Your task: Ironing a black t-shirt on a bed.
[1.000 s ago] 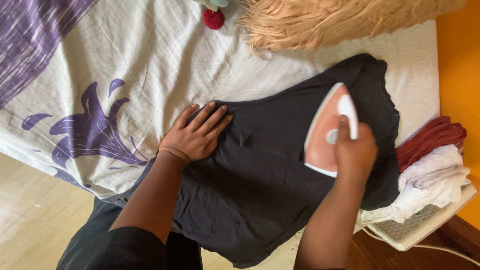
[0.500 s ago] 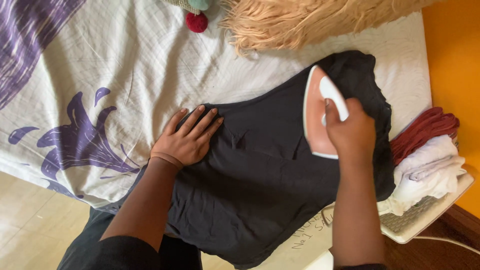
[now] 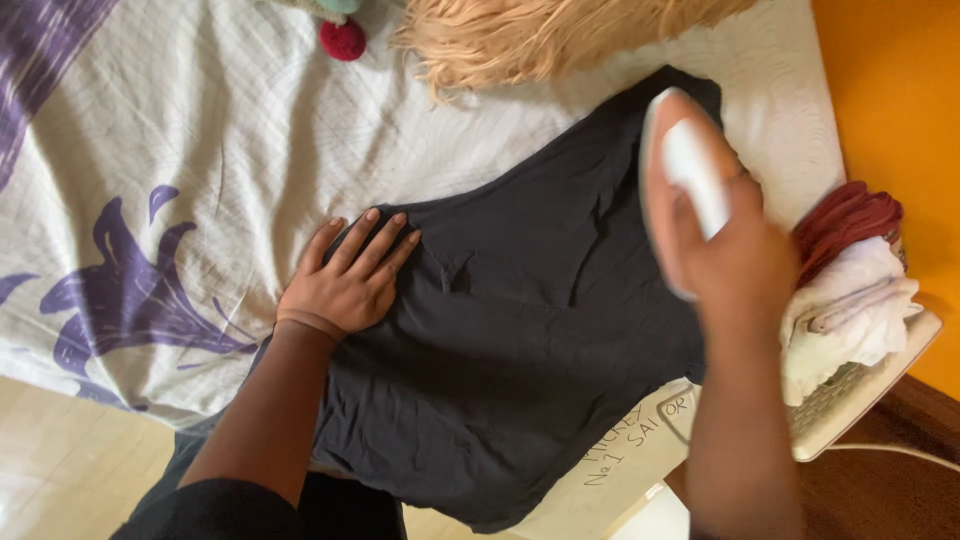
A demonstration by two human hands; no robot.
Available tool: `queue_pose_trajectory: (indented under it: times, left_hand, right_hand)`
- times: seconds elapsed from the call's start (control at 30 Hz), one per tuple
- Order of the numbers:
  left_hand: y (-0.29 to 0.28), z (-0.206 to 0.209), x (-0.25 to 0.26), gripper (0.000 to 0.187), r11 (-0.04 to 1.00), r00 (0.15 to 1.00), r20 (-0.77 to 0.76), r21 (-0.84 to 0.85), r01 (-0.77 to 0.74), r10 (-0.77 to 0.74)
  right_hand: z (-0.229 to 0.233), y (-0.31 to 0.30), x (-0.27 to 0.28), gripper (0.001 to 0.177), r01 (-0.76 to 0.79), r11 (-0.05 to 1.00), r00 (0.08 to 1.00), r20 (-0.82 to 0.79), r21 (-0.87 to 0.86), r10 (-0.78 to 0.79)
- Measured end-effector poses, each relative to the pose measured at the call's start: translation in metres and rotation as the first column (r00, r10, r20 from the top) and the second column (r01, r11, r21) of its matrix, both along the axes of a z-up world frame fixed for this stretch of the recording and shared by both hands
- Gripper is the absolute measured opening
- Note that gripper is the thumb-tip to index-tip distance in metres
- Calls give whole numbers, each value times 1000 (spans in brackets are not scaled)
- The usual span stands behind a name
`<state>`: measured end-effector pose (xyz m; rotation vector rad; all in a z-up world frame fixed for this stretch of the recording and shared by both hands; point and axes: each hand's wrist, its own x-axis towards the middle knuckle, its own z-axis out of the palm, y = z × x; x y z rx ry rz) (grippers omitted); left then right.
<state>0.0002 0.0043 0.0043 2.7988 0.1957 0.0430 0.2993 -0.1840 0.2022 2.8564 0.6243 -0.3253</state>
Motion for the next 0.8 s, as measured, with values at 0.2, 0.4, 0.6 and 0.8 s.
queue_pose_trajectory:
  times: [0.2,0.4,0.6,0.8]
  left_hand:
    - [0,1,-1,55,1000,997,-71,-12,29,-30]
    - [2,1,0,54,999,998,-48,17,33,-32]
    - [0,2,0,55,999,997,-62,-29,35,-37]
    - [2,3,1,52,999,1000,5,45,20,-20]
  right_hand:
    - [-57,-10,-92,47,-168,985,972,-160,31,171]
    - [-58,-4,-44,47,-141,985,987,-93,-101,131]
    - [-61,-22,42,46,-121,992,991,56,-21,122]
    - [-62,-38,74,42,20,986,1000,4,164,-21]
